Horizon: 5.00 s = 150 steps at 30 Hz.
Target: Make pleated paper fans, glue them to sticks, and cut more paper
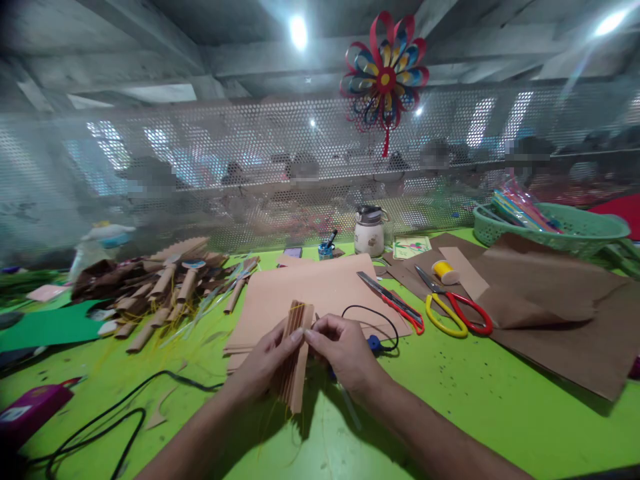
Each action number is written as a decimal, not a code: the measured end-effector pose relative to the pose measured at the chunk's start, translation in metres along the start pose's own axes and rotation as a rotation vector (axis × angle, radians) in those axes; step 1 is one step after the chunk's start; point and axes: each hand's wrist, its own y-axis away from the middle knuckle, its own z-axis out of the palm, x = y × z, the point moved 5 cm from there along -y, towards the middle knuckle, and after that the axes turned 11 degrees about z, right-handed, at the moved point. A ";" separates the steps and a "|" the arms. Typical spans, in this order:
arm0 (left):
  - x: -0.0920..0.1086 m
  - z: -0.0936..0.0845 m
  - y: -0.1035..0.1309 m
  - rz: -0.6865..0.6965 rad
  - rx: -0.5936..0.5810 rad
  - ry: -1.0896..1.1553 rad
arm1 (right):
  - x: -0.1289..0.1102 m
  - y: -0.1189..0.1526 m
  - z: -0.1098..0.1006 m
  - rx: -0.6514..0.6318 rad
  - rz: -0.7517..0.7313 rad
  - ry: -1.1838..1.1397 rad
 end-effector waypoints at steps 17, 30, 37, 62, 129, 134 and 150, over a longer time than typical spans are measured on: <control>0.018 0.000 0.014 0.347 0.319 -0.552 | 0.006 -0.010 -0.009 0.101 -0.030 0.054; -0.002 0.002 0.004 0.092 0.199 -0.293 | 0.008 -0.012 -0.012 0.105 -0.051 0.122; 0.001 0.000 0.006 0.115 0.183 -0.401 | 0.011 -0.014 -0.012 0.134 -0.034 0.104; 0.001 -0.006 0.003 0.101 0.259 -0.297 | 0.017 -0.012 -0.005 0.072 -0.040 0.088; -0.006 -0.007 -0.001 -0.077 0.051 -0.081 | 0.010 -0.012 -0.011 0.129 -0.087 0.188; -0.007 -0.001 -0.001 -0.073 -0.003 0.012 | 0.010 -0.013 -0.012 0.139 -0.084 0.168; -0.012 0.001 0.000 -0.065 -0.016 0.155 | 0.004 -0.008 -0.007 0.105 -0.091 0.094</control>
